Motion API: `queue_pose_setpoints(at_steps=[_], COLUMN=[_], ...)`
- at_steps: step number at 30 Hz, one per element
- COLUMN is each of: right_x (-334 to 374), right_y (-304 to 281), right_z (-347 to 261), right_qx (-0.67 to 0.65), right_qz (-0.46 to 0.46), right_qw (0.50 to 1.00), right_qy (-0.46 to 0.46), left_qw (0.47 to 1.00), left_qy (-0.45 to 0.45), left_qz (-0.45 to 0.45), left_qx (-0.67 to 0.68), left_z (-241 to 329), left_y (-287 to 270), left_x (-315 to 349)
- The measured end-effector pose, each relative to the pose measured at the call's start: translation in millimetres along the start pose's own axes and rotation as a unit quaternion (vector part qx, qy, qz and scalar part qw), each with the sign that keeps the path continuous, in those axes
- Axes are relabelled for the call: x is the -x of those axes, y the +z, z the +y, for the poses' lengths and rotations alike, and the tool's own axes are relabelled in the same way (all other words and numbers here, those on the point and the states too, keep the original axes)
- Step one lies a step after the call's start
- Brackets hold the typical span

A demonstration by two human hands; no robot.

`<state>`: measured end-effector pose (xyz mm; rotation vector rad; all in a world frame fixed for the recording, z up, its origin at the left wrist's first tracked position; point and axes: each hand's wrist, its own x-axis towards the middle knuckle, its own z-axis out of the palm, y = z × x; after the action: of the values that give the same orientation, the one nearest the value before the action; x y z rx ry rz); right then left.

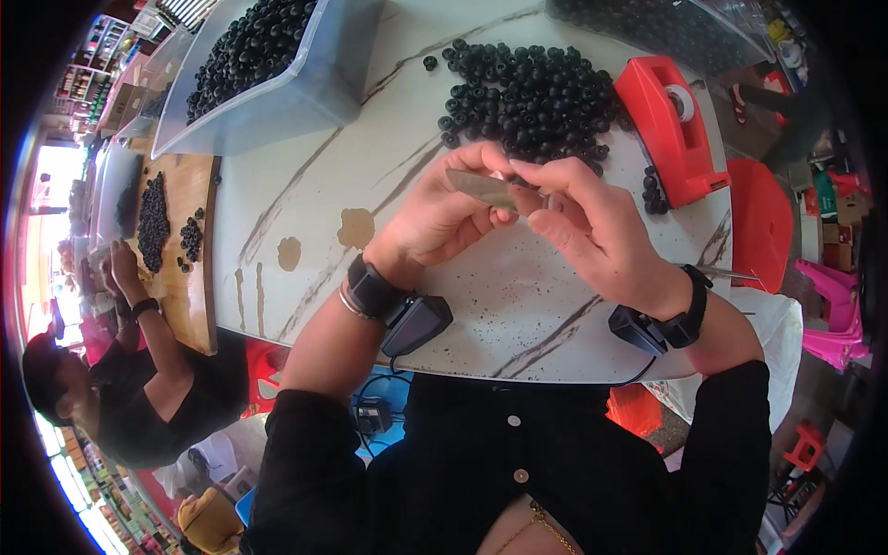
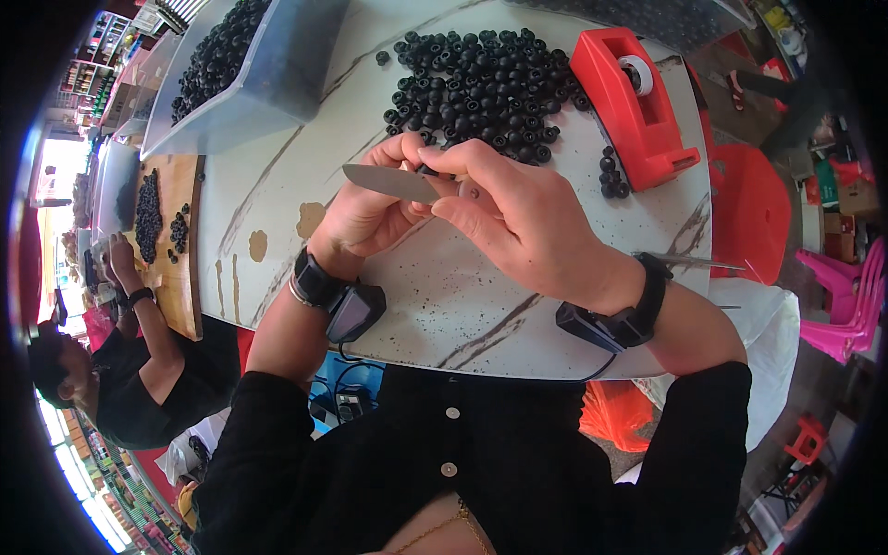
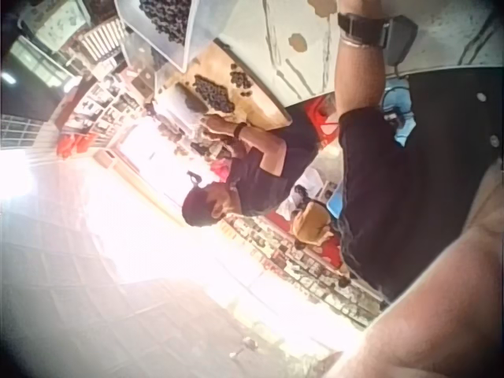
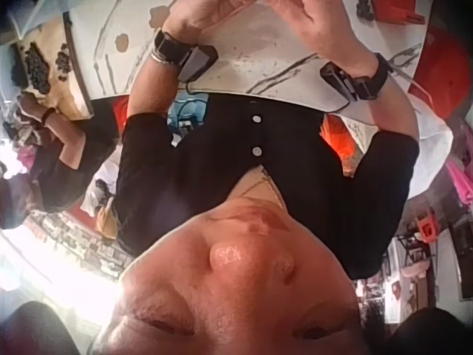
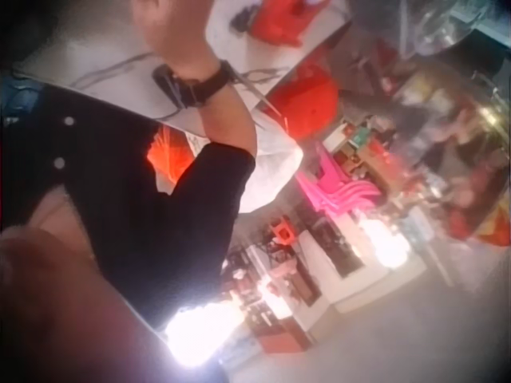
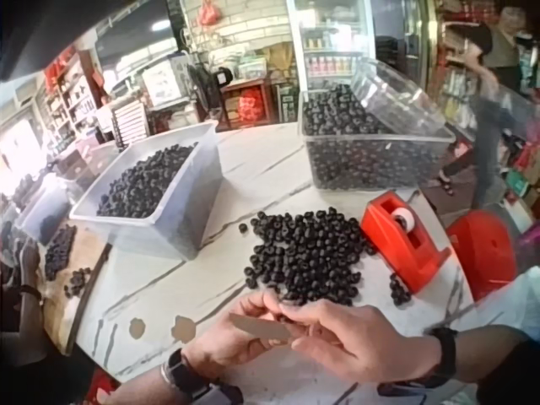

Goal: Trimming stems or unwanted parts from small black berries using a small handheld blade.

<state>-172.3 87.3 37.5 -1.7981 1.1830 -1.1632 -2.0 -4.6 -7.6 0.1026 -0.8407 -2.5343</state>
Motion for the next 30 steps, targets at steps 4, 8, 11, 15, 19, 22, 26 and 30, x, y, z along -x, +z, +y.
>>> queue_pose_setpoints(at_steps=[4,8,11,15,19,22,26,30], right_x=[0.1,0.7,1.3,0.7,0.2,0.3,0.7,-0.1], right_y=[-0.4,0.5,-0.6,-1.3,-0.4,-1.2,0.5,1.3], right_z=[4.7,1.4,0.7,1.1,0.5,-1.5,1.8,4.9], right_qx=[-0.014,-0.029,-0.018,-0.001,0.003,0.011,0.012,-0.015], right_qz=[-0.001,-0.005,-0.024,-0.020,-0.012,-0.017,-0.010,0.003], right_qw=[1.000,1.000,0.999,1.000,1.000,1.000,1.000,0.999], right_qy=[-0.008,0.002,0.021,0.008,-0.007,-0.005,-0.012,-0.030], left_qw=[0.999,0.999,0.999,0.999,0.998,0.998,0.996,0.998], left_qy=[-0.021,-0.023,-0.018,-0.026,-0.038,-0.044,-0.060,-0.048], left_qz=[0.015,0.036,0.029,0.040,0.049,0.054,0.071,0.040], left_qx=[-0.021,0.006,0.012,0.021,0.010,0.008,0.013,0.000], left_z=[-0.3,2.4,0.3,1.5,3.0,2.8,3.6,0.0], left_y=[3.7,9.0,5.2,7.0,9.0,8.9,11.5,6.8], left_x=[1.0,0.3,1.0,0.3,0.9,0.3,0.3,0.7])
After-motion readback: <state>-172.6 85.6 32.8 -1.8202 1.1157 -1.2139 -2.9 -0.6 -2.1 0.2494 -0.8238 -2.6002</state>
